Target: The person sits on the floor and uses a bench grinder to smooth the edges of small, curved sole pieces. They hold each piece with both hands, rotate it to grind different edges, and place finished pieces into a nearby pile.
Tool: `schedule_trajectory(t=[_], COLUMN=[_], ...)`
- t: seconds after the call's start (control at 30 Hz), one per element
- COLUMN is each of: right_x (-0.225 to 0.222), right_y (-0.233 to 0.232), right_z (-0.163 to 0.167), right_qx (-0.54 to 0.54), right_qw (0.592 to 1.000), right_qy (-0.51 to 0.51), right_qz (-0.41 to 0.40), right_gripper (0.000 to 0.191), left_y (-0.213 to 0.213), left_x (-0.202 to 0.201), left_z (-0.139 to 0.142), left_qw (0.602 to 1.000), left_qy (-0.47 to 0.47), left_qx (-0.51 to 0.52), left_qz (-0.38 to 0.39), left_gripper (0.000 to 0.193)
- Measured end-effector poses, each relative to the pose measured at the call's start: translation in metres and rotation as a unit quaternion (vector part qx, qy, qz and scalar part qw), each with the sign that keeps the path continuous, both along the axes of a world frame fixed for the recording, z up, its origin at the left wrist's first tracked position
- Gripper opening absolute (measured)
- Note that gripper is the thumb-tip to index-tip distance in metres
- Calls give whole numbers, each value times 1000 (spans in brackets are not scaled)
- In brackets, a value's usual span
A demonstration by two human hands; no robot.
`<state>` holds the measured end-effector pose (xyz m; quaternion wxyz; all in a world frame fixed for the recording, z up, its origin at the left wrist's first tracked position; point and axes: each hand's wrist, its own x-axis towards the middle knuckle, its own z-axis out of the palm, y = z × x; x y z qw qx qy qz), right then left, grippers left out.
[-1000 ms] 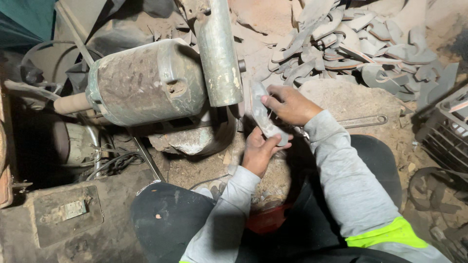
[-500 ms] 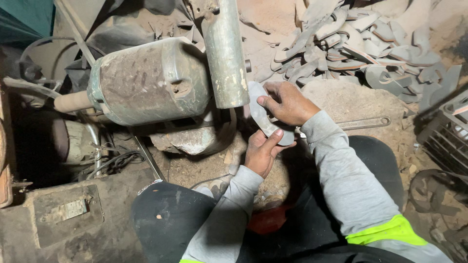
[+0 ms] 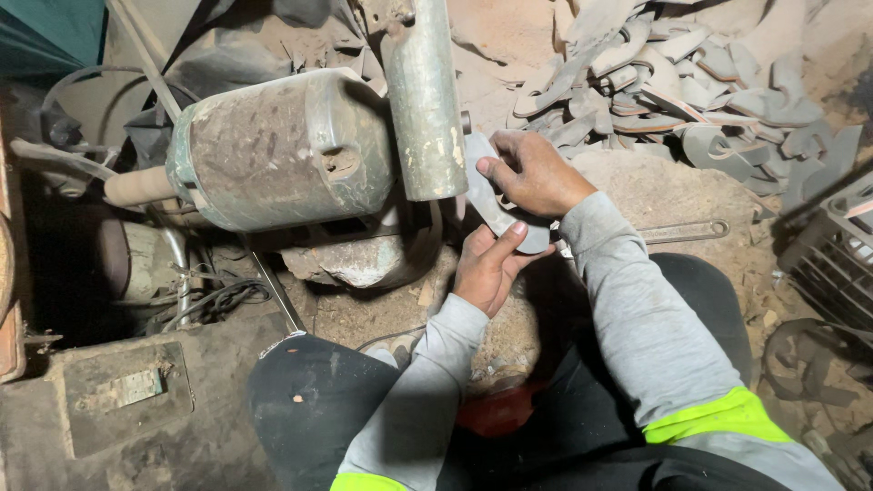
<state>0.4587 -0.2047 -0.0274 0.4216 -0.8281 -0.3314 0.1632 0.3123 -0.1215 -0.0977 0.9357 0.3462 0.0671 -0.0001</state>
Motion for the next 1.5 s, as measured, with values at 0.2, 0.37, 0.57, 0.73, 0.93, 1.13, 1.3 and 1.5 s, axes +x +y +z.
schedule_trajectory(t=[0.2, 0.37, 0.57, 0.73, 0.93, 1.13, 1.3, 1.5], right_x=[-3, -5, -11, -7, 5, 14, 10, -7], right_y=[-23, -29, -14, -5, 4, 11, 11, 3], right_z=[-3, 3, 5, 2, 1, 0, 4, 7], right_qx=[-44, 0, -23, 97, 42, 75, 74, 26], right_qw=[990, 990, 998, 993, 999, 997, 997, 999], right_qy=[45, 93, 33, 50, 34, 2, -1, 29], right_qz=[128, 108, 51, 50, -5, -11, -6, -1], right_gripper=[38, 43, 38, 36, 30, 30, 30, 32], left_y=[-14, -15, -10, -3, 4, 10, 9, -1], left_x=[-24, -26, -17, -9, 8, 22, 17, -8], left_z=[-21, -22, -1, 8, 8, 4, 5, -1], left_qw=[819, 850, 995, 998, 999, 999, 1000, 1000], left_qy=[77, 53, 5, -13, -14, -7, -11, -6], left_qx=[554, 512, 101, 54, 43, 33, 10, -2], left_qz=[132, 114, -7, -6, 5, 14, 3, -7], left_gripper=[24, 24, 30, 34, 31, 33, 33, 34])
